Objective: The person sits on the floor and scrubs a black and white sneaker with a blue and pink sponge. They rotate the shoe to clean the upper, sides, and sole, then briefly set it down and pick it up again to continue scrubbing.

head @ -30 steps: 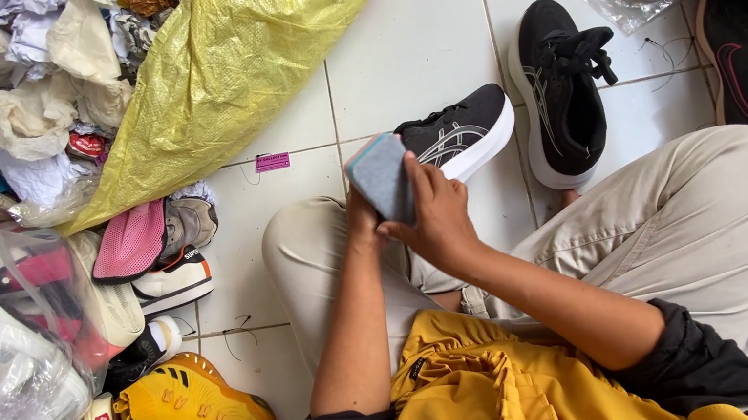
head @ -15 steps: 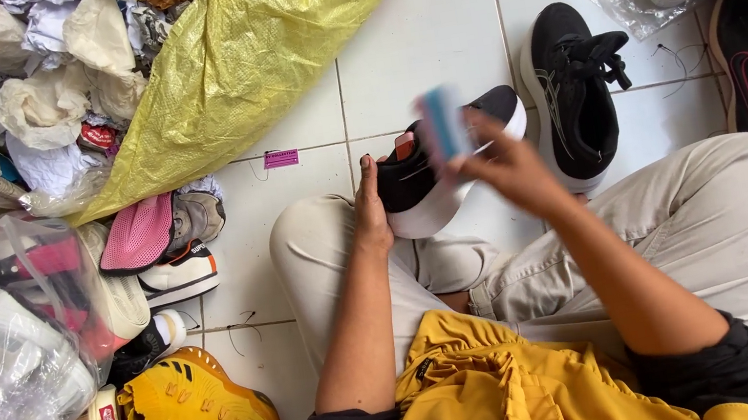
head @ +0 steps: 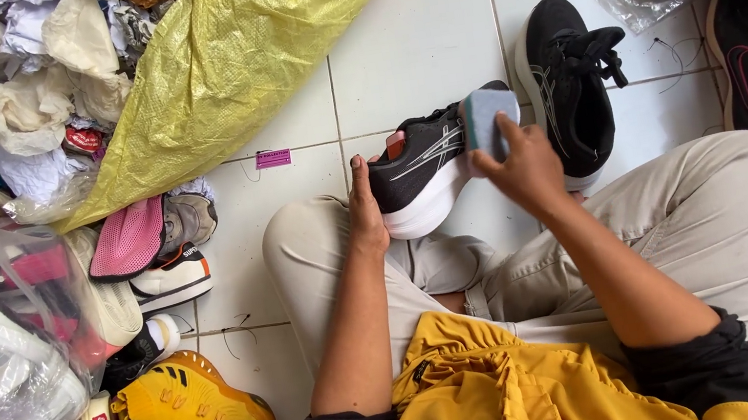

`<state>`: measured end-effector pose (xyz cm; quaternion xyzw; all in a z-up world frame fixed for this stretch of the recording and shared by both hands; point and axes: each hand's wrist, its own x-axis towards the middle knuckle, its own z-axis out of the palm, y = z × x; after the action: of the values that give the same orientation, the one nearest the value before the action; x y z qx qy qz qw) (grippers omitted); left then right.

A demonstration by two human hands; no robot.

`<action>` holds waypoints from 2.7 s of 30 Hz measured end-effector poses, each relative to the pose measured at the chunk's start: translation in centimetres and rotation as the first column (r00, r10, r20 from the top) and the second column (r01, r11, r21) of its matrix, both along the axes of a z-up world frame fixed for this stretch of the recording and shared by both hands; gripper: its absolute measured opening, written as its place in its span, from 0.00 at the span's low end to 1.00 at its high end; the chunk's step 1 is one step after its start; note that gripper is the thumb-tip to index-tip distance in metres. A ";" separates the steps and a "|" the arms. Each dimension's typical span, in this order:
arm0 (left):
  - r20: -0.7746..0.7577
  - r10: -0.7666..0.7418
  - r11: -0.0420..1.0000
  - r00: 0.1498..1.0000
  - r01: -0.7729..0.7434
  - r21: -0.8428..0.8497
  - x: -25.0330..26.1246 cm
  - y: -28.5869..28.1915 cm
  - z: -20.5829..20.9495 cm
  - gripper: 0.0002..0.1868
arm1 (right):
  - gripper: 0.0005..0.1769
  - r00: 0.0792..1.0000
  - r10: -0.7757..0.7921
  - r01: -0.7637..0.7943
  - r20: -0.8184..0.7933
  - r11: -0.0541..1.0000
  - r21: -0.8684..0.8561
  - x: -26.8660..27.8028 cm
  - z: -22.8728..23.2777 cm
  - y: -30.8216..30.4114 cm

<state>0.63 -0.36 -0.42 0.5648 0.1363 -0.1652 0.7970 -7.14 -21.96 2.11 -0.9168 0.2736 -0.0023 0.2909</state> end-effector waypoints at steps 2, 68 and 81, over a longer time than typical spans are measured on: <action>0.001 0.005 1.000 1.000 -0.005 -0.010 -0.1 0.0 0.1 0.38 | 0.43 0.999 0.037 -0.037 -0.001 0.999 -0.006 -0.6 1.0 1.7; -0.106 -0.234 0.972 0.966 0.232 -0.028 -0.5 1.0 1.4 0.41 | 0.46 0.914 0.352 -0.406 0.203 0.778 0.480 -5.6 4.9 9.1; -0.006 -0.108 0.990 0.994 0.106 -0.095 1.3 1.0 -3.8 0.37 | 0.37 0.943 -0.227 0.112 0.243 0.904 0.412 -0.5 2.9 -2.3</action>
<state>1.95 0.65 -4.27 0.5319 0.1024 -0.2173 0.8120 -7.66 -24.28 4.97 -0.8023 0.3032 -0.1051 0.5034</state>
